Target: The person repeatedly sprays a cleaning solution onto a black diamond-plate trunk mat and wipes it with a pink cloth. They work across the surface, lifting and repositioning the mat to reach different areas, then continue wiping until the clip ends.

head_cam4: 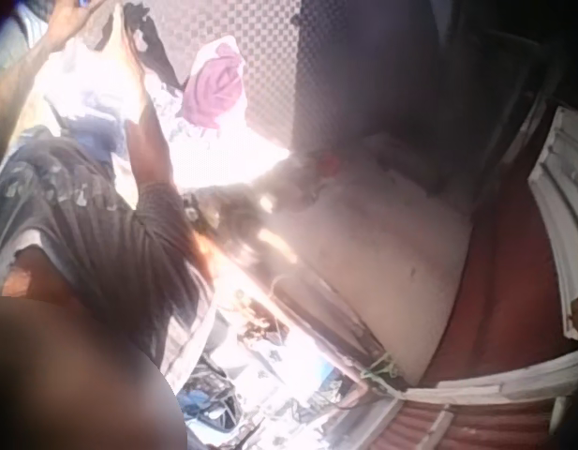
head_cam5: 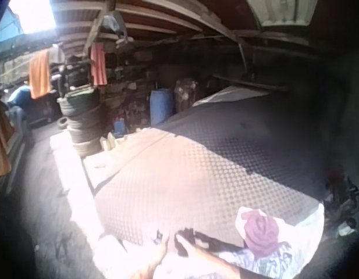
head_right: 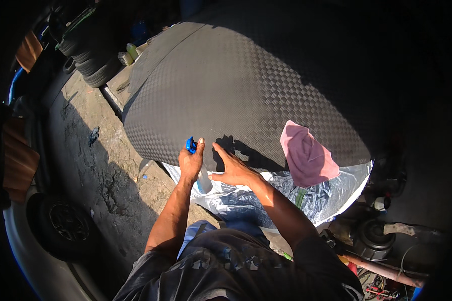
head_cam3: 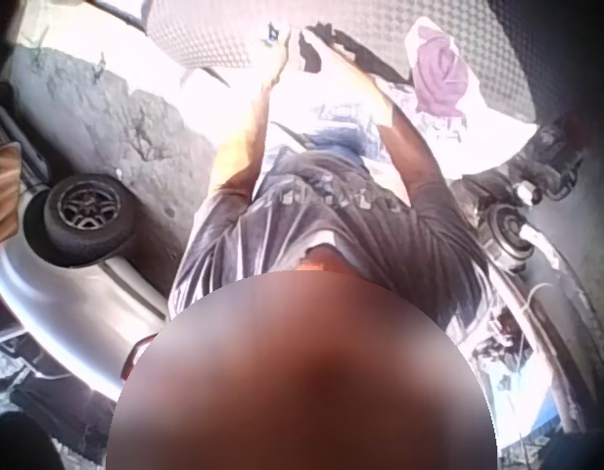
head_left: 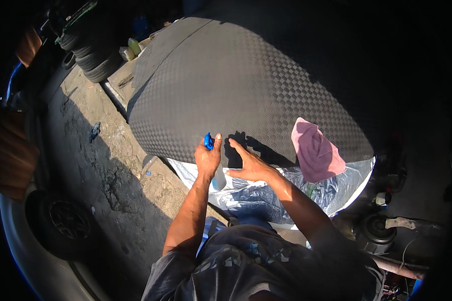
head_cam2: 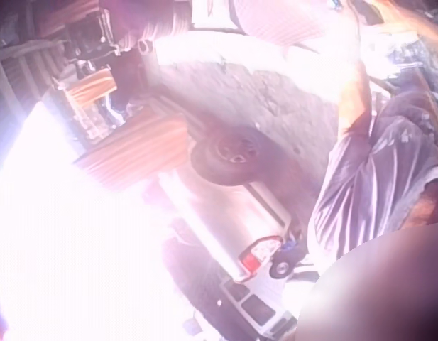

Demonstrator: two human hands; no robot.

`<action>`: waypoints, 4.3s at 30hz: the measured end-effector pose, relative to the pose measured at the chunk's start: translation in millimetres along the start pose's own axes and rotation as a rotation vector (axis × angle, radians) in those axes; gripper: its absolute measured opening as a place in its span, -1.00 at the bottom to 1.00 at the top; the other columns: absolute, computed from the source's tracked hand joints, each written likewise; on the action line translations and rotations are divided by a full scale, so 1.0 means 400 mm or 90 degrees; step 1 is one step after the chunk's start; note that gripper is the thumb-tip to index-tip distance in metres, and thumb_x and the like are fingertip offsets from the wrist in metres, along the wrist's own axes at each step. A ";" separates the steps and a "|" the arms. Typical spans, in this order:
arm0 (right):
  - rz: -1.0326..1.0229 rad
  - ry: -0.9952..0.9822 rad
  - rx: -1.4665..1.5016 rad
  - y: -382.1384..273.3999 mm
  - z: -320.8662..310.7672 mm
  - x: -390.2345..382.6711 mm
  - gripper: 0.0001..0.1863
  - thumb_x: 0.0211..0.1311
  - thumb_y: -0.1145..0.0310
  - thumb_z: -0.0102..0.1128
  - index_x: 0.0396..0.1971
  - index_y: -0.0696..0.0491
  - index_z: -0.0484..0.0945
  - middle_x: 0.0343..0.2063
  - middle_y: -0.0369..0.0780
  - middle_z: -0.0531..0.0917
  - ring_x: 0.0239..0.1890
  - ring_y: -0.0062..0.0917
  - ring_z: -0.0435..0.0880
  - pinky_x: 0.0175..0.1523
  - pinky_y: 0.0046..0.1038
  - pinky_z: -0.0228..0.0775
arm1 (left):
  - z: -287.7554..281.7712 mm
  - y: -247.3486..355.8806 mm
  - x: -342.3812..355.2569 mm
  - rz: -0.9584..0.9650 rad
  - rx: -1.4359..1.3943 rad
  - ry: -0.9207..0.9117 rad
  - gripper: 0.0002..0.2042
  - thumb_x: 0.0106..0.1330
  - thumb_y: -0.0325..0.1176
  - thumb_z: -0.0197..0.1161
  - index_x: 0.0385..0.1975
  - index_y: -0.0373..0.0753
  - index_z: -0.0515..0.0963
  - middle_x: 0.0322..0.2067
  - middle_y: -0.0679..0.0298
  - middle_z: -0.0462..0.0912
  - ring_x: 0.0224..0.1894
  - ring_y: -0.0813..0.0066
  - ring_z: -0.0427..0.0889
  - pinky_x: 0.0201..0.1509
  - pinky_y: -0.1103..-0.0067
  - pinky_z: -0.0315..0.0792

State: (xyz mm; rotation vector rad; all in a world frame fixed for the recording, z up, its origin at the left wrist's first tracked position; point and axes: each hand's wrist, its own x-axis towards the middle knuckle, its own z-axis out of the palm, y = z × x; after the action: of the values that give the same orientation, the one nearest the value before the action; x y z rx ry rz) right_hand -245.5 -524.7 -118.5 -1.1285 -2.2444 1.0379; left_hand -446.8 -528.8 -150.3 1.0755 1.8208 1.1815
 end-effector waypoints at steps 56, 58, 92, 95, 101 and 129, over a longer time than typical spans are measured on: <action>0.416 0.366 -0.121 -0.051 -0.236 1.170 -0.29 0.40 -0.32 0.30 -0.38 0.17 0.76 -0.29 0.01 0.81 -0.17 -0.19 0.83 -0.02 -0.13 0.62 | -0.934 -0.724 -0.032 -0.369 0.298 -0.179 -0.70 0.51 -0.27 0.34 0.09 -0.33 0.71 -0.24 0.07 0.85 -0.16 0.33 0.85 -0.06 0.43 0.65; 0.415 0.329 -0.108 -0.079 -0.206 1.164 -0.23 0.41 -0.34 0.26 -0.21 0.24 0.79 -0.17 0.13 0.81 -0.03 -0.03 0.84 0.10 -0.04 0.63 | -0.930 -0.685 -0.009 -0.354 0.323 -0.162 -0.64 0.47 -0.19 0.38 0.09 -0.30 0.73 -0.26 0.02 0.85 -0.15 0.15 0.87 -0.03 0.33 0.66; 0.233 0.312 -0.202 0.220 -0.042 -0.079 -0.59 0.37 0.14 0.50 0.06 0.10 0.72 0.16 -0.01 0.74 0.24 -0.09 0.69 0.39 -0.19 0.48 | -0.217 -0.254 -0.018 -0.126 0.279 -0.077 -0.32 0.34 0.29 0.45 -0.59 -0.34 0.61 -0.64 0.04 0.63 -0.56 0.03 0.54 -0.29 0.19 0.51; 0.266 0.406 -0.263 0.338 -0.117 -0.185 -0.66 0.37 0.18 0.49 0.00 0.08 0.76 0.19 0.00 0.71 0.30 -0.09 0.62 0.43 -0.17 0.44 | -0.152 -0.198 -0.051 -0.147 0.223 -0.115 -0.32 0.34 0.31 0.45 -0.55 -0.33 0.63 -0.62 0.00 0.65 -0.50 -0.01 0.63 -0.24 0.20 0.53; 0.305 0.488 -0.337 0.451 -0.174 -0.257 -0.48 0.40 0.13 0.41 0.22 0.12 0.63 0.41 0.10 0.48 0.48 0.07 0.39 0.55 -0.02 0.25 | -0.019 0.002 -0.089 0.058 0.181 -0.201 -0.34 0.38 0.20 0.47 -0.69 -0.30 0.53 -0.77 0.12 0.45 -0.67 0.19 0.37 -0.42 0.25 0.41; 0.329 0.509 -0.468 0.578 -0.229 0.049 -0.41 0.47 0.10 0.11 0.38 0.07 0.45 0.55 -0.05 0.36 0.58 0.04 0.24 0.66 0.05 -0.03 | 0.023 0.399 0.863 -0.033 0.133 0.069 -0.39 0.34 0.19 0.52 -0.22 -0.41 0.72 -0.43 0.14 0.73 -0.39 0.19 0.71 -0.12 0.22 0.61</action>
State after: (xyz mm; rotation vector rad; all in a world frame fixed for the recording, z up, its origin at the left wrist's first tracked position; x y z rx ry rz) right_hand -82.8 -378.7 -238.7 -2.0301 -1.6835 -0.1988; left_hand -537.2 -174.8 -44.0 1.0900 2.0809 1.0550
